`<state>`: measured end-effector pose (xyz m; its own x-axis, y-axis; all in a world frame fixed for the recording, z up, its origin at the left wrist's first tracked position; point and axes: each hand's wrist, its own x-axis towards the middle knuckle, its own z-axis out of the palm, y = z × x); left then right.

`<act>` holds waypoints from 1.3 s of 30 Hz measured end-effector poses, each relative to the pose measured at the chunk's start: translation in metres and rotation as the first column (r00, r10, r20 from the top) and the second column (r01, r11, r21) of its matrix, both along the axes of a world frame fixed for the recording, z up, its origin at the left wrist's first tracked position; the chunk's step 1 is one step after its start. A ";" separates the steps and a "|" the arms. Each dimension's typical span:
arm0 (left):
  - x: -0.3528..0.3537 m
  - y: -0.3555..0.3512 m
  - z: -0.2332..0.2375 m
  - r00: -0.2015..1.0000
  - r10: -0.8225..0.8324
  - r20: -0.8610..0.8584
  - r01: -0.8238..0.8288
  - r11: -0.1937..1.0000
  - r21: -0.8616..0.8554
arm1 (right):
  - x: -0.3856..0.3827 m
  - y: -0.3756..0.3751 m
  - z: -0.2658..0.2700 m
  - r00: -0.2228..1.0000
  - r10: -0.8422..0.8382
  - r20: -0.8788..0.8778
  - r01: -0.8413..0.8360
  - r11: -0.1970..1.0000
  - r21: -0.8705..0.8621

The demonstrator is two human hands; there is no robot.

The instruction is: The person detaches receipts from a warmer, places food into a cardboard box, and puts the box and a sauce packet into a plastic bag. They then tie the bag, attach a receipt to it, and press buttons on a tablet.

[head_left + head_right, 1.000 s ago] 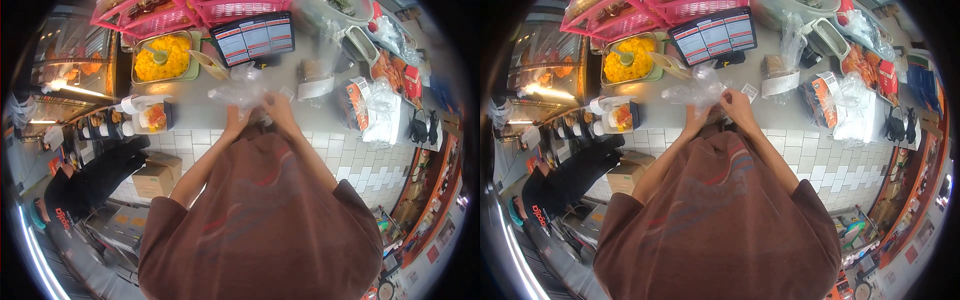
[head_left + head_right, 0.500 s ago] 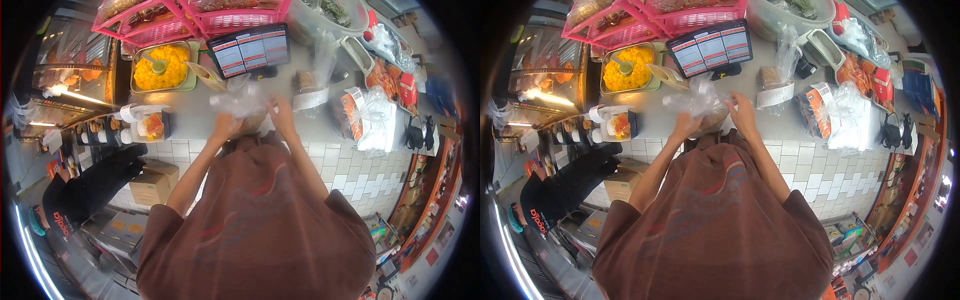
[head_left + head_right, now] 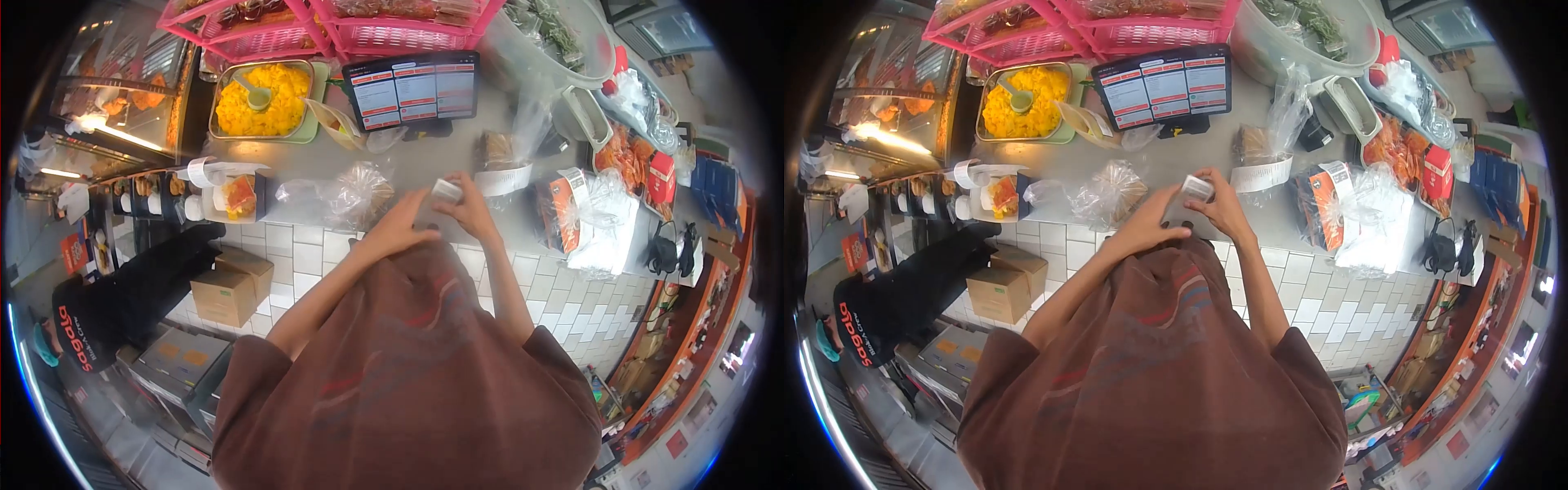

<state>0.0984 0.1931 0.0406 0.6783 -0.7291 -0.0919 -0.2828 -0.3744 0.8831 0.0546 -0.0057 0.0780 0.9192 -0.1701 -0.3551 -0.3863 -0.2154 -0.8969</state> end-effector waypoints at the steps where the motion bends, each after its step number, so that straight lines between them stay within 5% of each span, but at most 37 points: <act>1: 0.002 -0.011 -0.019 0.950 0.130 0.284 -0.112 0.991 -0.078 | 0.002 -0.002 0.005 1.000 0.000 0.019 -0.004 0.979 0.202; 2: 0.011 -0.014 -0.019 0.950 0.136 0.281 -0.119 0.990 -0.078 | 0.007 -0.007 0.013 1.000 0.007 0.016 -0.010 0.979 0.202; 3: 0.021 -0.017 -0.012 0.996 0.063 -0.056 -0.063 0.998 0.005 | 0.015 -0.015 0.021 0.994 0.099 0.037 -0.101 0.993 0.068; 4: 0.028 -0.018 -0.006 0.922 0.005 -0.388 0.021 0.998 0.063 | 0.025 -0.022 0.023 0.981 0.189 0.050 -0.186 0.980 -0.070; 6: 0.027 -0.015 0.004 0.929 0.036 -0.369 -0.040 0.999 -0.002 | 0.054 -0.033 -0.001 0.845 0.172 0.507 0.075 0.900 -0.430; 8: 0.022 -0.008 0.004 0.901 0.114 -0.418 -0.147 0.988 -0.047 | 0.090 -0.036 0.014 0.838 0.256 0.481 0.185 0.696 -0.693; 11: 0.013 -0.004 -0.020 0.881 0.204 -0.427 -0.271 0.957 -0.103 | 0.120 -0.035 0.002 0.821 0.349 0.452 0.211 0.551 -0.808; 14: 0.014 -0.005 0.000 0.862 0.105 -0.496 -0.218 0.960 -0.176 | 0.095 -0.036 -0.012 0.859 0.410 0.306 0.133 0.399 -0.907; 17: 0.018 -0.007 0.012 0.780 0.095 -0.618 -0.313 0.915 -0.255 | 0.051 -0.045 0.017 0.878 0.419 0.230 -0.027 0.523 -0.852; 19: 0.021 -0.006 0.013 0.782 0.144 -0.606 -0.373 0.888 -0.270 | 0.036 -0.072 0.018 0.834 0.292 0.469 0.159 0.686 -0.710; 21: 0.022 -0.010 0.018 0.792 0.241 -0.561 -0.472 0.824 -0.312 | 0.033 -0.115 0.039 0.795 0.056 0.604 0.427 0.657 -0.622; 23: 0.023 -0.005 0.016 0.768 0.210 -0.605 -0.475 0.820 -0.319 | 0.042 -0.169 0.049 0.834 -0.265 0.485 0.538 0.591 -0.601; 26: 0.027 -0.012 0.028 0.765 0.198 -0.613 -0.506 0.773 -0.382 | 0.043 -0.287 -0.025 0.940 -0.069 0.333 0.329 0.437 -0.837; 28: 0.036 -0.011 0.043 0.793 0.129 -0.595 -0.314 0.924 -0.219 | 0.058 -0.296 -0.016 0.907 -0.209 -0.366 0.054 0.919 -0.391; 29: 0.035 -0.013 0.040 0.814 0.128 -0.566 -0.307 0.923 -0.232 | 0.051 -0.293 -0.013 0.872 -0.265 -0.411 0.165 0.951 -0.263; 34: 0.035 -0.012 0.049 0.811 0.110 -0.575 -0.342 0.886 -0.313 | 0.035 -0.318 -0.031 0.887 -0.287 -0.363 0.259 0.958 -0.123; 36: 0.036 -0.009 0.050 0.765 0.089 -0.638 -0.384 0.858 -0.341 | 0.024 -0.332 -0.038 0.987 -0.093 -0.128 0.075 0.988 -0.138; 37: 0.036 -0.009 0.052 0.763 0.093 -0.640 -0.392 0.854 -0.343 | 0.017 -0.328 -0.032 0.903 -0.390 -0.183 0.418 0.896 0.152; 39: 0.039 -0.007 0.054 0.727 0.132 -0.674 -0.439 0.844 -0.308 | 0.003 -0.348 -0.049 0.951 -0.258 -0.171 0.264 0.965 0.013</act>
<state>0.1376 0.1857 0.0950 0.7645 -0.5737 -0.2940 0.4251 0.1059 0.8989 0.0578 -0.3537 0.0286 0.7717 -0.3804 -0.5096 -0.5694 -0.0566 -0.8201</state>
